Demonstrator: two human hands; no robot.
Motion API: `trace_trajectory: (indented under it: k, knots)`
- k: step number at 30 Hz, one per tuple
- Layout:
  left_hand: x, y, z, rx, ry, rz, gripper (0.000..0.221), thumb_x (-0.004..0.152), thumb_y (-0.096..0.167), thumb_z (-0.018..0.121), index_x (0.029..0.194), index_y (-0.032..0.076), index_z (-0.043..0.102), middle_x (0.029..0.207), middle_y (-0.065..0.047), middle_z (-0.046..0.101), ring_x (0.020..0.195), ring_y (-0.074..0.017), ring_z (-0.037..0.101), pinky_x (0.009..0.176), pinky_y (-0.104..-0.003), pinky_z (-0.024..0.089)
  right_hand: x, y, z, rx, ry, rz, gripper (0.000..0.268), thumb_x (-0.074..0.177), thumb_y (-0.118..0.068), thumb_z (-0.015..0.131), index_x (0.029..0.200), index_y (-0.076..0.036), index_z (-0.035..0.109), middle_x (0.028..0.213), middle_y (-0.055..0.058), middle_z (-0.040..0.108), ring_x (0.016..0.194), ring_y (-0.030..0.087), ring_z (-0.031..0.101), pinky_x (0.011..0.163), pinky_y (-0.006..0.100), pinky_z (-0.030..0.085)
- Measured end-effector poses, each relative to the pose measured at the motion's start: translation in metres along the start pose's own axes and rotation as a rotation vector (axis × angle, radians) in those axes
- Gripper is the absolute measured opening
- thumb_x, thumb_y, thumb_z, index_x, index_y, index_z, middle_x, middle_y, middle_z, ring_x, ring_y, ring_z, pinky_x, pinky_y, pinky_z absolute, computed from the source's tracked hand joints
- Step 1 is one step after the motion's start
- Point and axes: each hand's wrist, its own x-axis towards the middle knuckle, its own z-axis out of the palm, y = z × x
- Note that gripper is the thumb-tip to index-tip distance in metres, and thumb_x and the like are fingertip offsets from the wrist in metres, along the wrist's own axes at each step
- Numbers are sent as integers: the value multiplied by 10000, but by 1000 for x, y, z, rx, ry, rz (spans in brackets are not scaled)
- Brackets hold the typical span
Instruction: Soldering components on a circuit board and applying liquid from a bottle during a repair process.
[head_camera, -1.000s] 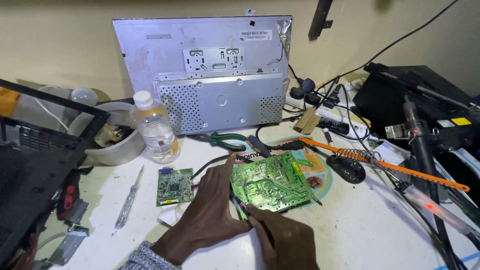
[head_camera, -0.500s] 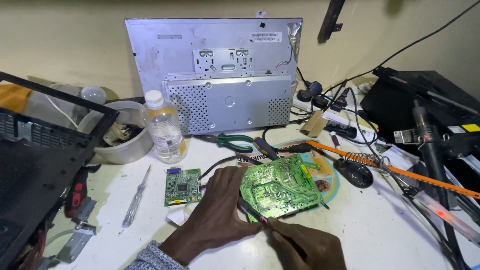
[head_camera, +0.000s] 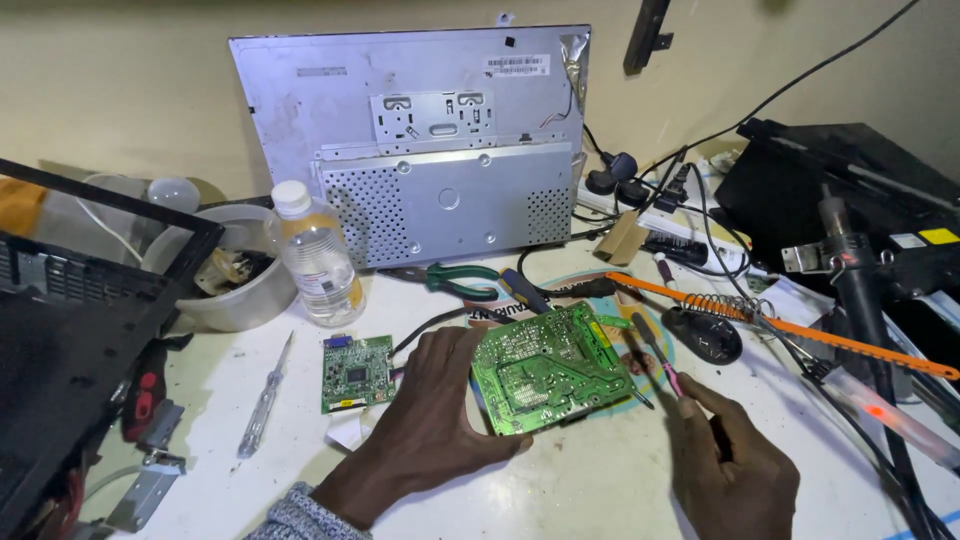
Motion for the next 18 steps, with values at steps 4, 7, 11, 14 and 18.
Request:
trace_trajectory:
  k: [4,7,11,14,18]
  knots:
    - [1,4,1,-9,-50,-76,1108,678,547,863,1578,227,302,1459,-83,398,1395,-300,334,1118,-465,339,11,17,1,-15,20,-88,322,989,-210,584,1243,-154,774,1099,82,796,785,184,707,660,322,498]
    - [2,2,6,28,-41,-72,1200,692,604,869,1614,180,228,1587,-119,273,1470,-330,224,1150,-516,291,21,37,3,65,-119,-118,425,924,-84,598,1277,-225,788,856,27,679,651,139,598,633,267,426]
    - [8,7,12,72,103,157,1245,709,620,876,1612,83,209,1621,-153,287,1468,-341,279,1178,-496,244,35,44,8,9,-51,-307,312,900,-106,736,1192,-192,803,847,10,705,679,113,648,655,261,443]
    - [17,7,21,115,101,204,1189,757,668,781,1608,52,225,1620,-201,312,1481,-377,272,1195,-509,200,46,47,6,-49,-150,-256,364,926,-120,590,1208,-216,800,1011,30,743,910,193,710,772,323,490]
    - [22,13,19,115,25,93,1297,760,612,829,1643,52,62,1518,-225,368,1390,-406,331,1175,-510,235,47,42,9,1,-191,-231,317,915,-111,613,1128,-202,830,984,-2,745,784,151,695,594,313,500]
